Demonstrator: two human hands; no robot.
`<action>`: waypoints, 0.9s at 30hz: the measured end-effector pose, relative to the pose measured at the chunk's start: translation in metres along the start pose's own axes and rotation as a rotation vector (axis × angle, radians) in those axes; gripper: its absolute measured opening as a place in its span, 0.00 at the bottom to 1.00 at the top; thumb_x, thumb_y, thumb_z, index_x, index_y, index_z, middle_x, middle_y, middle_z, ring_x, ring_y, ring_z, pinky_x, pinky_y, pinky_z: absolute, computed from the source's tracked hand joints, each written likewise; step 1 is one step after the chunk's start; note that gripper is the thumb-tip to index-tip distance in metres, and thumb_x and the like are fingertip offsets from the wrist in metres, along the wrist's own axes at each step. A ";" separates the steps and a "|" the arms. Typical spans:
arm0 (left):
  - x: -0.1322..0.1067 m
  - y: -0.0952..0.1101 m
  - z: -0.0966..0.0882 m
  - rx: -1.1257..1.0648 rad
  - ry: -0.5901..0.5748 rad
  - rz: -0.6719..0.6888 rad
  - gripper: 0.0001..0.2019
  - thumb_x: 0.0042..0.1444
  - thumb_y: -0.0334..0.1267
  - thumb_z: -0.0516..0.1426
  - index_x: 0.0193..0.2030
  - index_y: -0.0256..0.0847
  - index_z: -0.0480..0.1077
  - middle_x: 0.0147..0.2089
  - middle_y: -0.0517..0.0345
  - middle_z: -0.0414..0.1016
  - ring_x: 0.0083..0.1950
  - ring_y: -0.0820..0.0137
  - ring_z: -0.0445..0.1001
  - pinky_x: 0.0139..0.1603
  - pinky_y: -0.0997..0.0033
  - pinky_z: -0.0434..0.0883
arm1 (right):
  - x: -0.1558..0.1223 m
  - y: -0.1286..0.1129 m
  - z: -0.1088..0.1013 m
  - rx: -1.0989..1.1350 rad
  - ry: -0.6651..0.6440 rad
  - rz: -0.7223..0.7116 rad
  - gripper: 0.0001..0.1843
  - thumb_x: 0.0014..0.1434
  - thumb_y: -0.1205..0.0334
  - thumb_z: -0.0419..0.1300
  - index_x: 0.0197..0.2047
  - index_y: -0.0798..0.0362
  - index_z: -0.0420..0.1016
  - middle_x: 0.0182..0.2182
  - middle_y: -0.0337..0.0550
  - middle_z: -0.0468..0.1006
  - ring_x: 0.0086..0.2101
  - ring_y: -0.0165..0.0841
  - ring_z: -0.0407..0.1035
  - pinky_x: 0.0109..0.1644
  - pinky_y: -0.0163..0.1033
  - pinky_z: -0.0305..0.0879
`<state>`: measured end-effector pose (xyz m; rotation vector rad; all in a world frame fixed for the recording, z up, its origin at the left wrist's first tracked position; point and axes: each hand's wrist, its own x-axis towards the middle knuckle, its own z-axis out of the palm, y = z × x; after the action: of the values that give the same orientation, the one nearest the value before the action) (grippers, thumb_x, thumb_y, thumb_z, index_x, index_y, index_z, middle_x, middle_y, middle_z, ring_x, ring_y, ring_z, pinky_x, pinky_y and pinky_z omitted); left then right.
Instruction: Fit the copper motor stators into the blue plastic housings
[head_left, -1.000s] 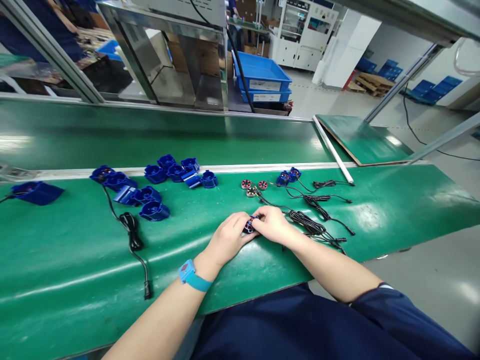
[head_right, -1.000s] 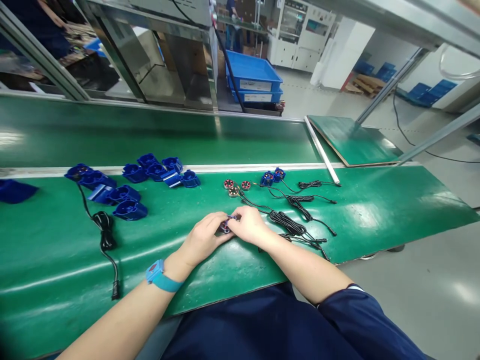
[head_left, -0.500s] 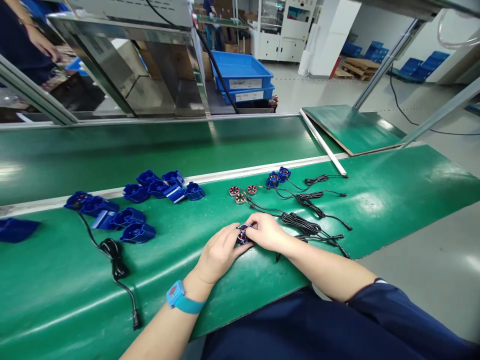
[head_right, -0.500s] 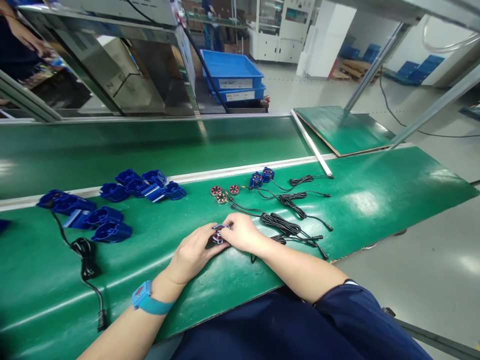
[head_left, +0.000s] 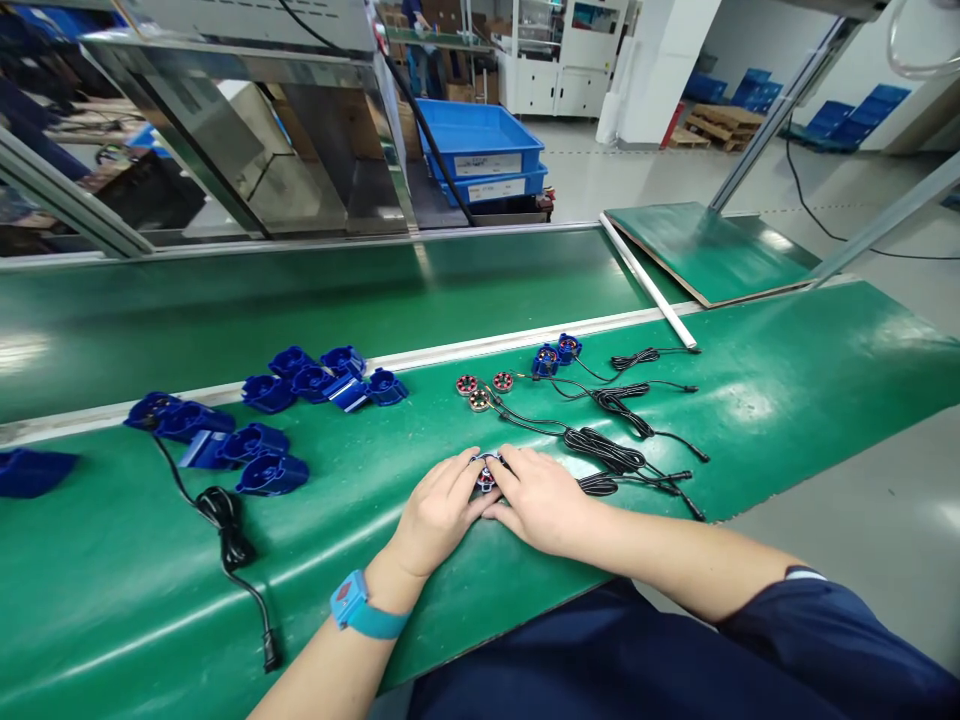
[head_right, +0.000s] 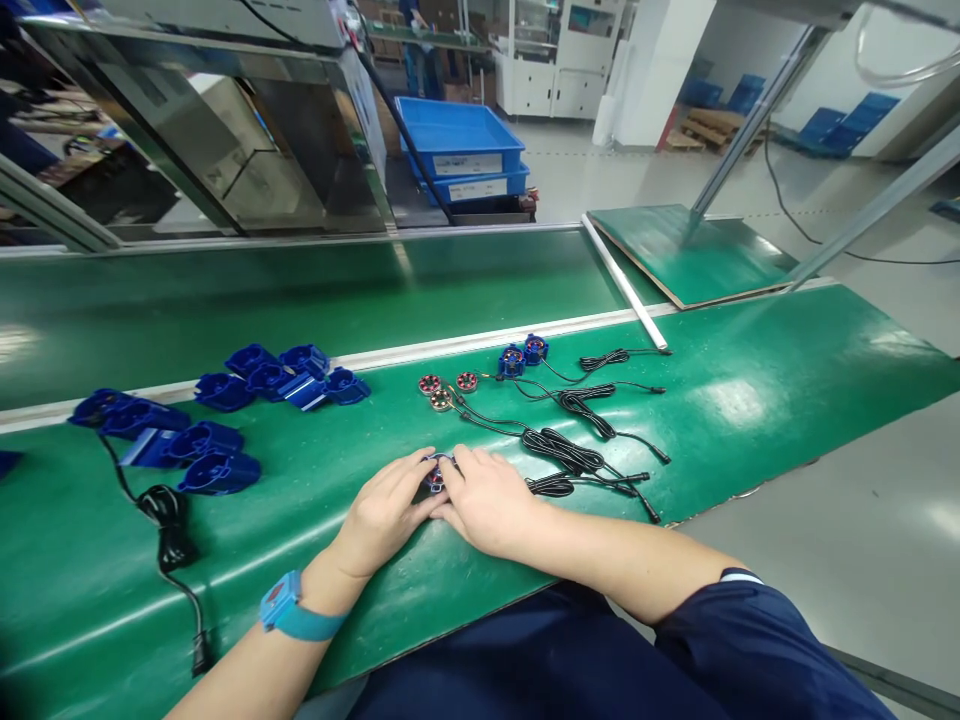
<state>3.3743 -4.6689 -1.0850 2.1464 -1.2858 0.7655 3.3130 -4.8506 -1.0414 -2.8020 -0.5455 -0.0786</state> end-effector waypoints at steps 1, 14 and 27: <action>-0.001 0.000 0.000 -0.002 -0.004 -0.003 0.19 0.61 0.39 0.61 0.57 0.34 0.67 0.50 0.37 0.78 0.49 0.57 0.80 0.51 0.56 0.79 | 0.002 -0.002 0.000 -0.020 -0.017 0.016 0.33 0.62 0.48 0.63 0.62 0.61 0.66 0.53 0.63 0.71 0.49 0.50 0.69 0.51 0.56 0.71; 0.004 -0.009 0.004 -0.090 -0.040 -0.055 0.15 0.61 0.40 0.62 0.51 0.35 0.70 0.46 0.42 0.76 0.46 0.59 0.77 0.49 0.56 0.78 | 0.011 0.001 -0.006 0.253 -0.091 0.044 0.28 0.61 0.60 0.65 0.60 0.63 0.64 0.54 0.59 0.69 0.46 0.42 0.72 0.49 0.46 0.73; 0.027 0.070 0.002 -0.330 -0.170 0.033 0.17 0.62 0.44 0.60 0.53 0.37 0.67 0.39 0.49 0.76 0.38 0.62 0.77 0.39 0.62 0.77 | -0.048 0.040 -0.062 0.466 -0.149 0.038 0.16 0.51 0.60 0.72 0.44 0.53 0.80 0.38 0.45 0.79 0.40 0.38 0.74 0.45 0.39 0.68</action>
<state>3.3228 -4.7153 -1.0571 1.9565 -1.4256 0.3569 3.2840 -4.9211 -0.9976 -2.3705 -0.4715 0.2372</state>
